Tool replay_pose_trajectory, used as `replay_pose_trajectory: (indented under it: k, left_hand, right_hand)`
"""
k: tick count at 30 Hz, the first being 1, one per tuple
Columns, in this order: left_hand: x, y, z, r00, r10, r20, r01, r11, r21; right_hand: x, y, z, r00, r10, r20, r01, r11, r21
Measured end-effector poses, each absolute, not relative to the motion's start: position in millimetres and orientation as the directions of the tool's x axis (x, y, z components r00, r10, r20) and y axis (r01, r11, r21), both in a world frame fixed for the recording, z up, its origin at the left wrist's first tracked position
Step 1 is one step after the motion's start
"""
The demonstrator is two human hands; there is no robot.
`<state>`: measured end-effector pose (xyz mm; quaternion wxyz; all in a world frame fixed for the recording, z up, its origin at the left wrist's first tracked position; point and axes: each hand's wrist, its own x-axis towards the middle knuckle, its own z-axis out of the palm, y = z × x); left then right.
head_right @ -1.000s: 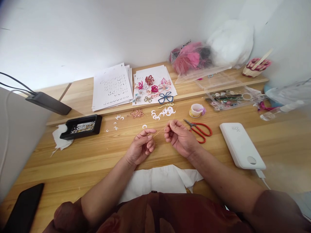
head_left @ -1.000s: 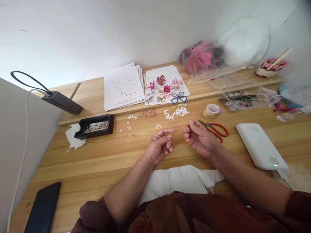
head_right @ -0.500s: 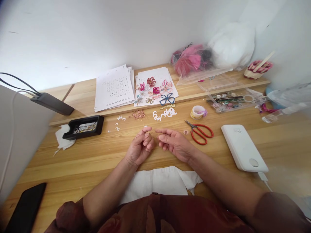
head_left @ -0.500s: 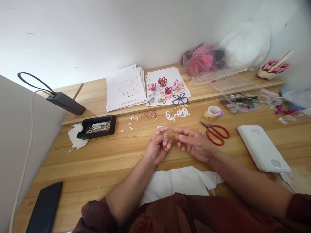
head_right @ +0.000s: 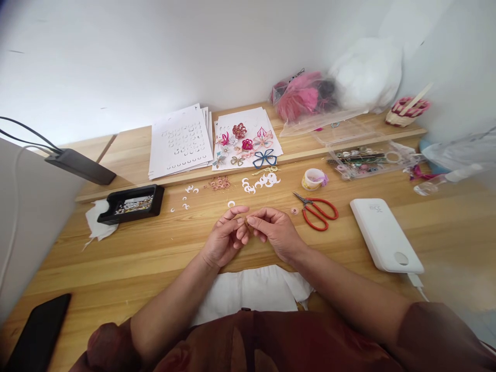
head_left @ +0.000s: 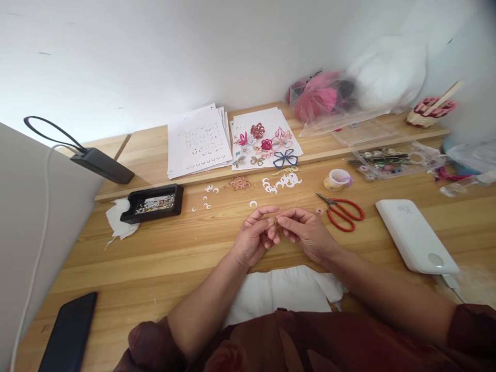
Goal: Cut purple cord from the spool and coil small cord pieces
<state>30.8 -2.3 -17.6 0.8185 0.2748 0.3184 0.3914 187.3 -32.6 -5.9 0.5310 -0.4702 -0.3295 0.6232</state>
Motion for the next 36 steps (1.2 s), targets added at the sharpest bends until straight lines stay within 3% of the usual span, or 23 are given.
replay_pose_trajectory:
  k: [13,25,31,36]
  left_hand:
    - [37.9,-8.9,-13.1,0.385,0.874,-0.298,-0.506,0.47,0.723]
    - [38.0,-8.5,-11.7,0.406,0.873,-0.27,-0.552,0.47,0.689]
    - [43.7,-12.7,-12.2,0.36,0.884,-0.298,-0.517,0.455,0.726]
    - [48.0,-22.2,-0.2,0.248,0.896,-0.368,-0.514,0.444,0.734]
  right_hand:
    - [187.0,-35.2,-8.2,0.082,0.982,-0.168,-0.155,-0.154,-0.976]
    - [193.3,-31.0,-9.3,-0.079,0.985,-0.153,-0.23,-0.168,-0.959]
    - [193.5,-31.0,-9.9,0.021,0.997,-0.073,-0.088,-0.071,-0.994]
    - [195.1,-31.4,-7.4,0.055,0.995,-0.081,-0.078,-0.077,-0.994]
